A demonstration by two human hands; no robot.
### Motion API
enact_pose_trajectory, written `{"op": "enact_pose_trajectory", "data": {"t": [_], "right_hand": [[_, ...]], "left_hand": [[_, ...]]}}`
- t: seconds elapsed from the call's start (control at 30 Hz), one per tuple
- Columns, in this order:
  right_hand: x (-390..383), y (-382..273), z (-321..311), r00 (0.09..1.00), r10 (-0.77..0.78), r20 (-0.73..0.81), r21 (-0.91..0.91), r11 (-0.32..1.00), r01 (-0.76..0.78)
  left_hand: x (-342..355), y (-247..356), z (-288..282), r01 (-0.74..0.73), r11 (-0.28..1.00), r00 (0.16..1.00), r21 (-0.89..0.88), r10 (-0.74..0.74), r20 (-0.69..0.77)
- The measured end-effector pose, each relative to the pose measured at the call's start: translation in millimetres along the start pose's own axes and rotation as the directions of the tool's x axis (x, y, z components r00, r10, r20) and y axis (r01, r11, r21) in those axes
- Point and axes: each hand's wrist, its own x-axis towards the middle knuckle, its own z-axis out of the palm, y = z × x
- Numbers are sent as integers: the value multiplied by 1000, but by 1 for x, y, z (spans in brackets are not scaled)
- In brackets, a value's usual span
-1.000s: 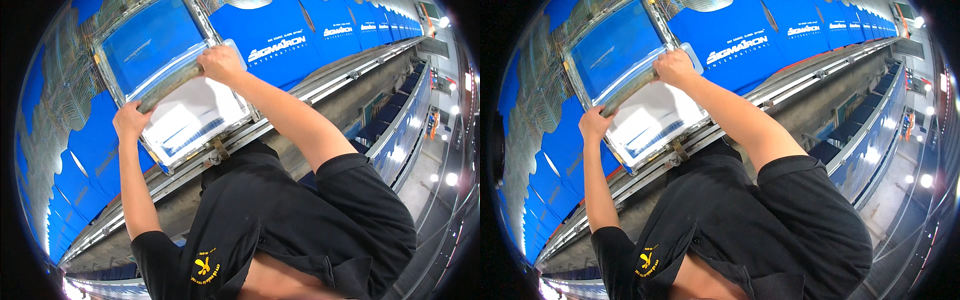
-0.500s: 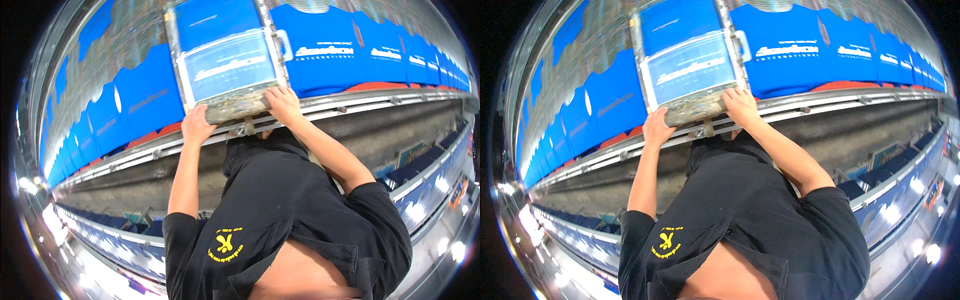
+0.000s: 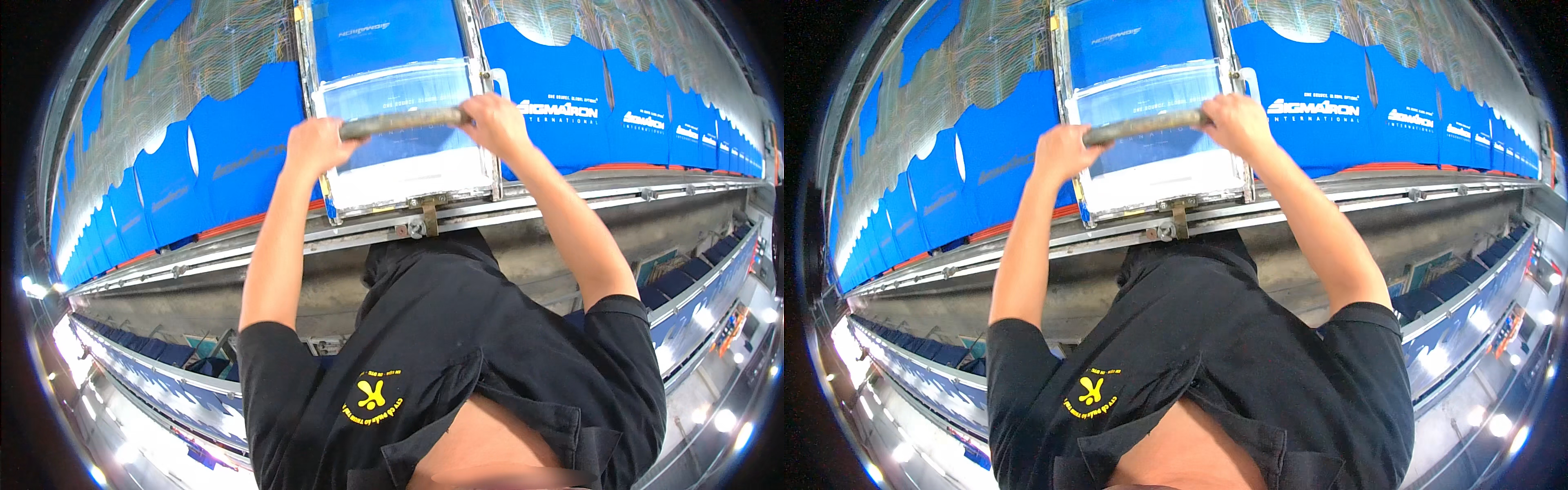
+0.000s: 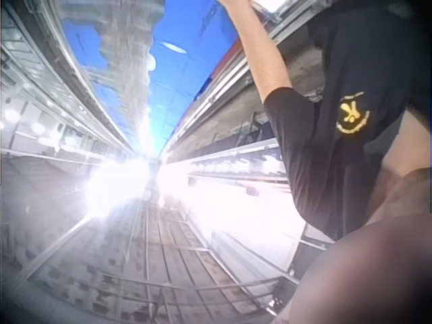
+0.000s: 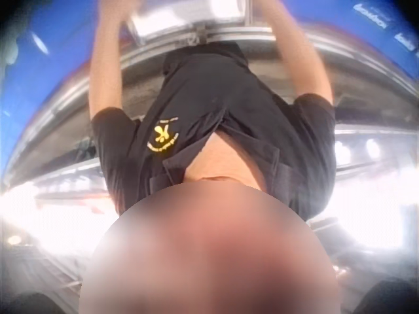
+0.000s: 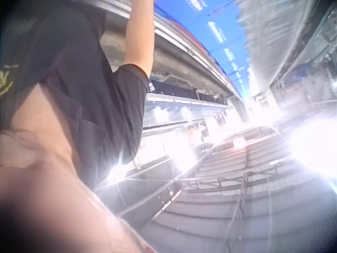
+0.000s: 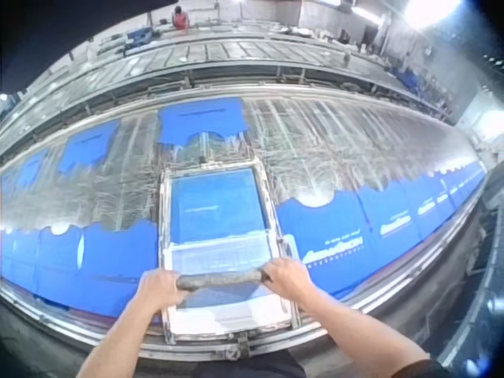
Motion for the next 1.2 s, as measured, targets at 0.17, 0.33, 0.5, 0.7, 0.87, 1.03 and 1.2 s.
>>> {"op": "enact_pose_trajectory", "data": {"t": [0.17, 0.33, 0.5, 0.7, 0.87, 1.03, 1.2], "right_hand": [[81, 41, 8, 991, 103, 87, 5, 995, -104], [89, 35, 28, 977, 206, 57, -110, 974, -199], [59, 18, 31, 979, 197, 44, -172, 967, -186], [-63, -25, 50, 987, 93, -135, 14, 996, -92], [-28, -12, 17, 991, 92, 98, 32, 995, -95], [83, 21, -12, 968, 217, 129, -80, 975, -208], [116, 43, 14, 958, 276, 77, -161, 952, -261]], "left_hand": [[81, -19, -16, 13, 1000, 1000, 8, -13, -2], [91, -22, -9, 53, 999, 998, -2, -53, 15], [59, -16, 11, 84, 996, 996, -26, -84, -4], [-58, 4, 87, -15, 989, 980, -145, -14, -197], [-24, 14, 13, 122, 991, 973, -56, -108, 206], [68, -13, -44, 11, 1000, 1000, 17, -11, -7], [121, -22, -26, 33, 999, 999, 43, -32, -39]]}}
